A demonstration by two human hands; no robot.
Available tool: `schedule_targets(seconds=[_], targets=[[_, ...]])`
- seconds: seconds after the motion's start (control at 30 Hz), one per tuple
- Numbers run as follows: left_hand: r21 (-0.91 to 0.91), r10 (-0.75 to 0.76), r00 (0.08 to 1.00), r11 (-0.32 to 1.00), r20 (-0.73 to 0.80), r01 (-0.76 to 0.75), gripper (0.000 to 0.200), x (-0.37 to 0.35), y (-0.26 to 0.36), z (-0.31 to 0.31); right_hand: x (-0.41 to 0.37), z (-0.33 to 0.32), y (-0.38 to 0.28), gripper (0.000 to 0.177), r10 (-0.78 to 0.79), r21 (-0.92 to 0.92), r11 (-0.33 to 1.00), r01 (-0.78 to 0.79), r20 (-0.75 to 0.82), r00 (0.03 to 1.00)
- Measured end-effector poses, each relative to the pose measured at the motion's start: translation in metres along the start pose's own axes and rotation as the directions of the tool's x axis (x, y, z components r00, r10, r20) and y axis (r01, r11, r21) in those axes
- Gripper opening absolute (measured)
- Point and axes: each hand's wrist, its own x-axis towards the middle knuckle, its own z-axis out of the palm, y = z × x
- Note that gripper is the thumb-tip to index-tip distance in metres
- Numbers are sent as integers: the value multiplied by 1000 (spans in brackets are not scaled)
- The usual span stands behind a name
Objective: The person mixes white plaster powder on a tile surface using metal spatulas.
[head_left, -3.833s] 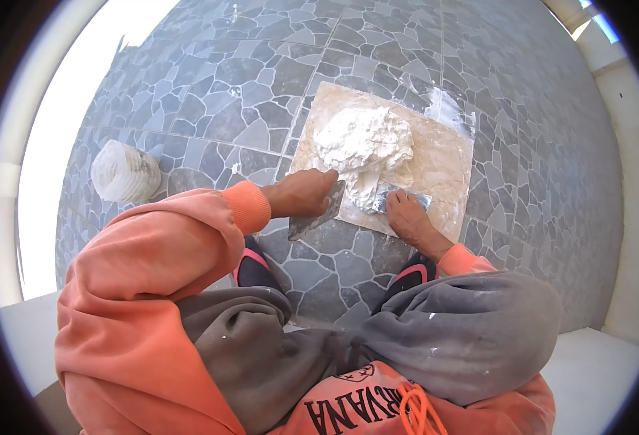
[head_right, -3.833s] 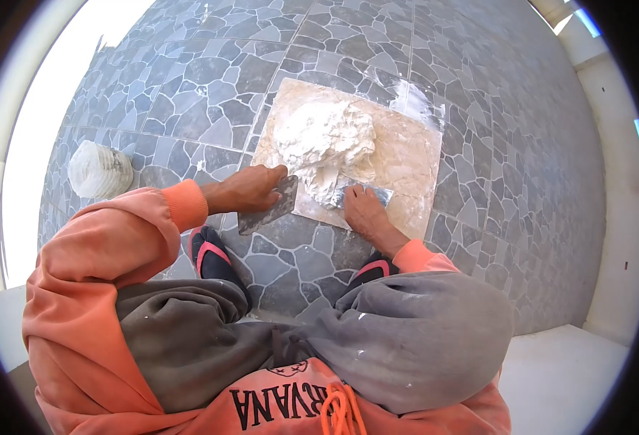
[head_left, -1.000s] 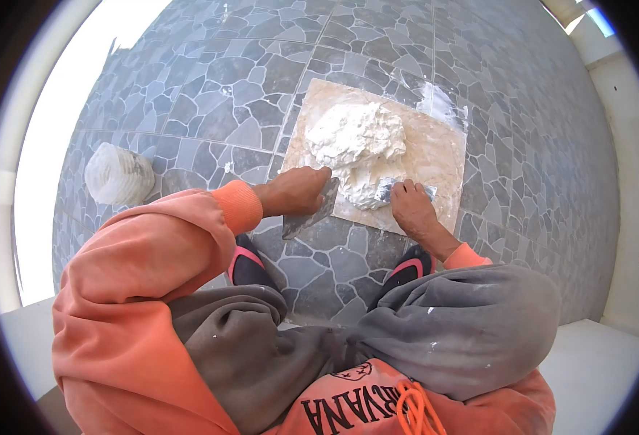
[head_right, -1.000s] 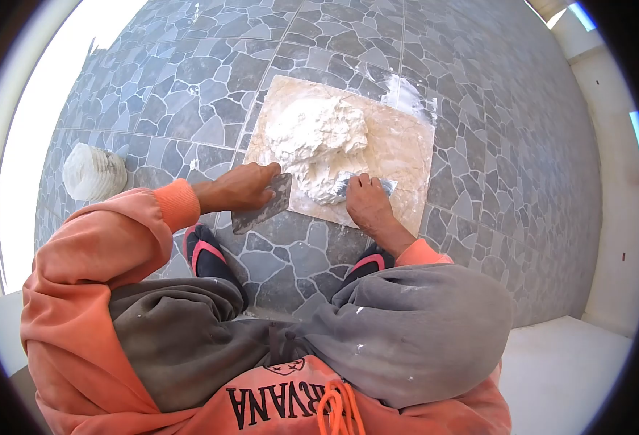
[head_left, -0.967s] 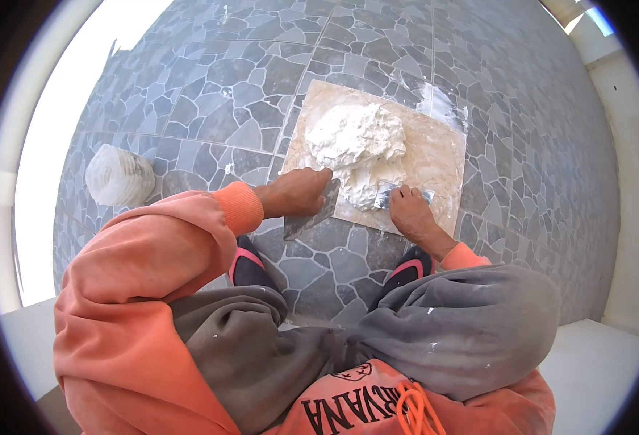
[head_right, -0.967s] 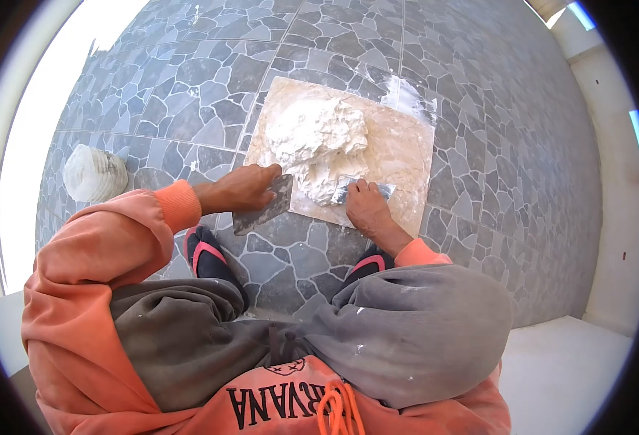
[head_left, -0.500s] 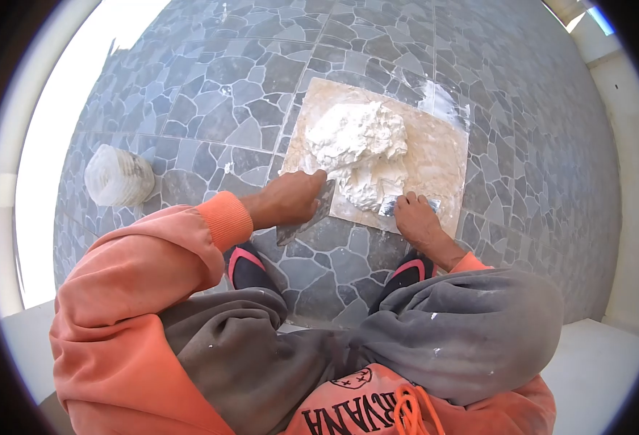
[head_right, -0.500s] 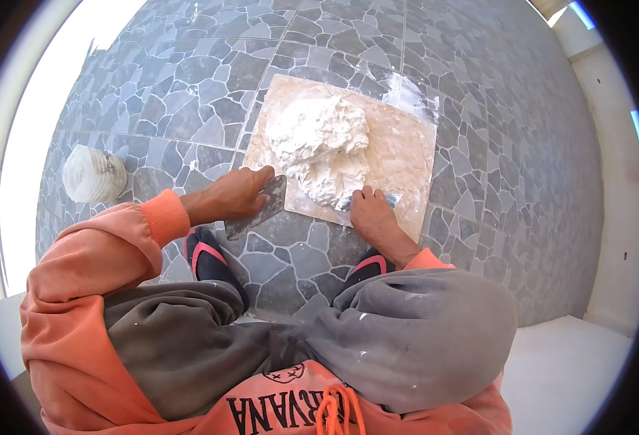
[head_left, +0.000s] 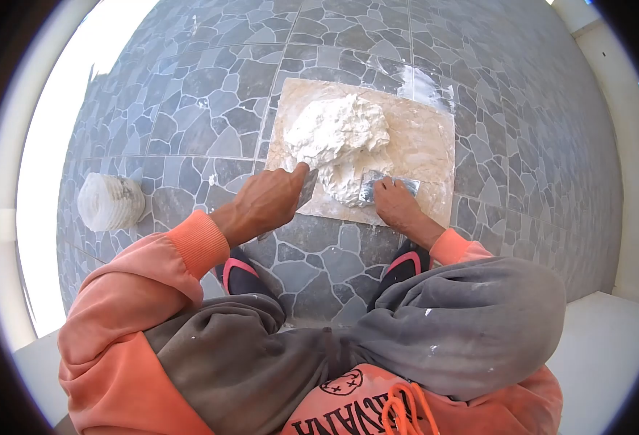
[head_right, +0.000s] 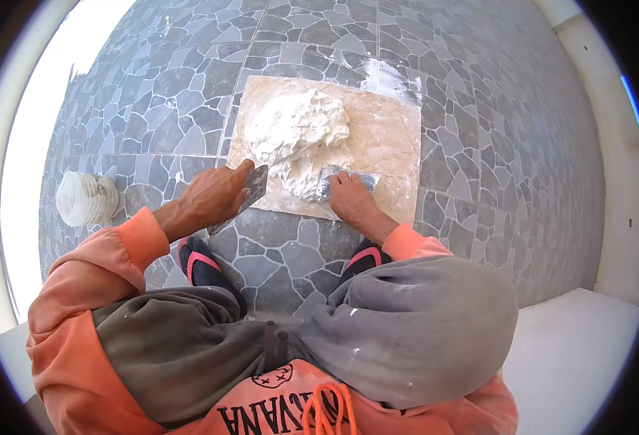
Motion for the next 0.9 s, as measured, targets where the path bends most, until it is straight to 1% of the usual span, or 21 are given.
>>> schedule_targets(seconds=[0.03, 0.07, 0.1, 0.13, 0.23, 0.33, 0.37, 0.43, 0.53, 0.6, 0.63, 0.67, 0.77, 0.87, 0.9], targets=[[-5, 14, 999, 1000, 34, -14, 36, -4, 1, 8, -1, 0, -6, 18, -43, 25, 999, 42, 23, 999], [-8, 23, 998, 1000, 56, -23, 36, -5, 0, 14, -1, -1, -3, 18, -37, 37, 999, 35, 60, 998], [-16, 30, 997, 999, 74, -29, 36, -5, -2, 19, 2, -25, 3, 18, -37, 45, 998, 32, 98, 995], [-23, 39, 998, 999, 56, -38, 35, -8, -3, 25, -1, -37, 3, 18, -36, 59, 998, 28, 146, 989], [7, 78, 994, 997, 77, -79, 27, -12, -1, 29, 7, -38, -1, 19, 57, 14, 998, -57, -21, 998], [10, 96, 994, 995, 51, -97, 28, -14, 3, 26, 10, -16, -7, 19, -52, 75, 996, 42, 135, 990], [9, 92, 995, 996, 49, -93, 29, -13, 2, 25, 9, -11, -3, 19, -48, 72, 997, 37, 155, 987], [-12, 82, 996, 997, 48, -81, 31, -12, 6, 27, 7, -38, 4, 19, -52, 64, 997, 39, 212, 976], [18, 100, 990, 995, 98, -102, 32, -16, 17, 23, 8, -43, 2, 20, 2, -62, 998, 2, 62, 998], [27, 127, 987, 991, 99, -130, 32, -16, 22, 22, 3, -7, -3, 19, -55, 5, 998, 55, 93, 994], [32, 139, 985, 989, 103, -143, 32, -16, 24, 22, 4, -5, -8, 19, -84, 43, 996, 80, 107, 991], [30, 146, 985, 988, 90, -150, 32, -17, 25, 21, 2, -4, -6, 19, -107, 44, 994, 100, 175, 979], [15, 149, 988, 989, 51, -149, 31, -20, 26, 22, 5, -51, -2, 18, -26, 19, 1000, 23, 149, 989], [25, 161, 986, 986, 40, -162, 29, -20, 24, 27, 7, -41, -9, 18, -26, -13, 1000, 25, -118, 993], [24, 168, 985, 985, 38, -169, 29, -21, 24, 26, 5, -27, -10, 18, -79, 1, 997, 79, -70, 994]])
